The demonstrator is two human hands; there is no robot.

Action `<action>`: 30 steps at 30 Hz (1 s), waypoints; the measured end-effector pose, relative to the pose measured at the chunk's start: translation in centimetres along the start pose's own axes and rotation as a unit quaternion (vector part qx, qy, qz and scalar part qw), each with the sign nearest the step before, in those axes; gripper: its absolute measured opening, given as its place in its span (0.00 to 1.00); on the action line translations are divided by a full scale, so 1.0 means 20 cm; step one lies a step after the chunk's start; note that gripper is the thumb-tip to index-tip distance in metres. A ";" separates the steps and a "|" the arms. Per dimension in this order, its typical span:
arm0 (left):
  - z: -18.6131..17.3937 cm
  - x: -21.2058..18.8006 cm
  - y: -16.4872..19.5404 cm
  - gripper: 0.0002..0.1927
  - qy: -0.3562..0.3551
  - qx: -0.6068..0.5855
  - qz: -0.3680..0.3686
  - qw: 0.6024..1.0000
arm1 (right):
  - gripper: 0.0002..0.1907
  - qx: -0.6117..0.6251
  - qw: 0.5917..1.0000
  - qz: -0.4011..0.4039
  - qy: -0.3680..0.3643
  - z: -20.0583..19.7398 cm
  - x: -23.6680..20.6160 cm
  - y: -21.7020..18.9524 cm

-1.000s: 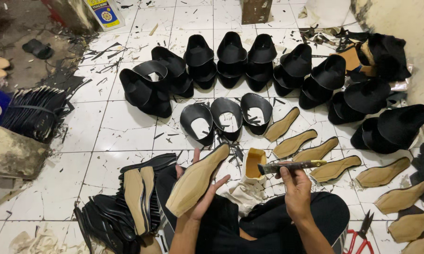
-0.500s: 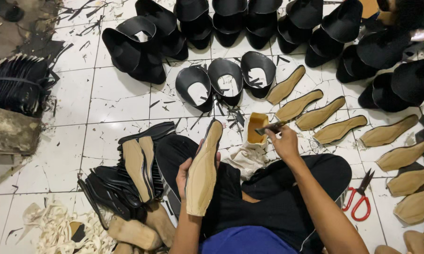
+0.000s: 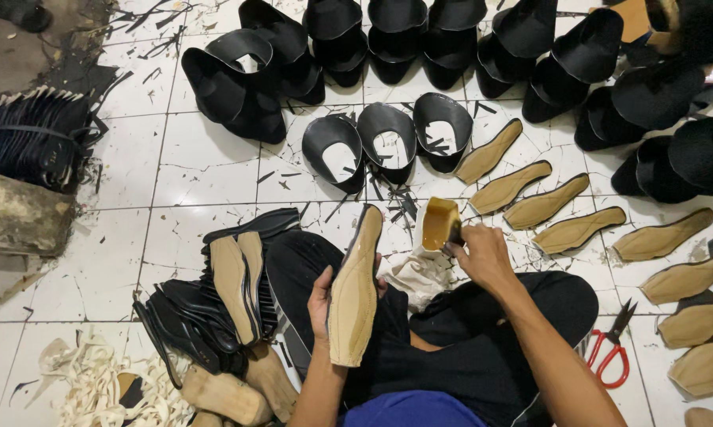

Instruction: The person sits on the workshop floor and uses a brush to spread glue from a container onto the underside of shoe insoles one at a time. Each glued insole is placed onto a black shoe upper laid out on the floor, and finished pairs are set aside with the growing group of completed shoes.

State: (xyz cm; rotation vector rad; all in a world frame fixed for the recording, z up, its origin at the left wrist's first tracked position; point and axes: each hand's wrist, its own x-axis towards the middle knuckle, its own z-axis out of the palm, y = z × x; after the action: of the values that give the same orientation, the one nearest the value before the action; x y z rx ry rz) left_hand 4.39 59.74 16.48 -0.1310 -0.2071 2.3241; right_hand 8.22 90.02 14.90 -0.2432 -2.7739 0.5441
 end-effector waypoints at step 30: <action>0.12 0.25 -0.22 0.37 -0.108 0.218 -0.043 0.969 | 0.07 0.298 0.946 0.005 0.123 -0.47 0.11 -0.46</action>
State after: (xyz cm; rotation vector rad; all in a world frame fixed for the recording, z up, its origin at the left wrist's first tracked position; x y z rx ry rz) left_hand 3.65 66.06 19.59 0.3463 0.1902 2.2378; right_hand 8.19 85.44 27.45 -0.1682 -2.2420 1.2244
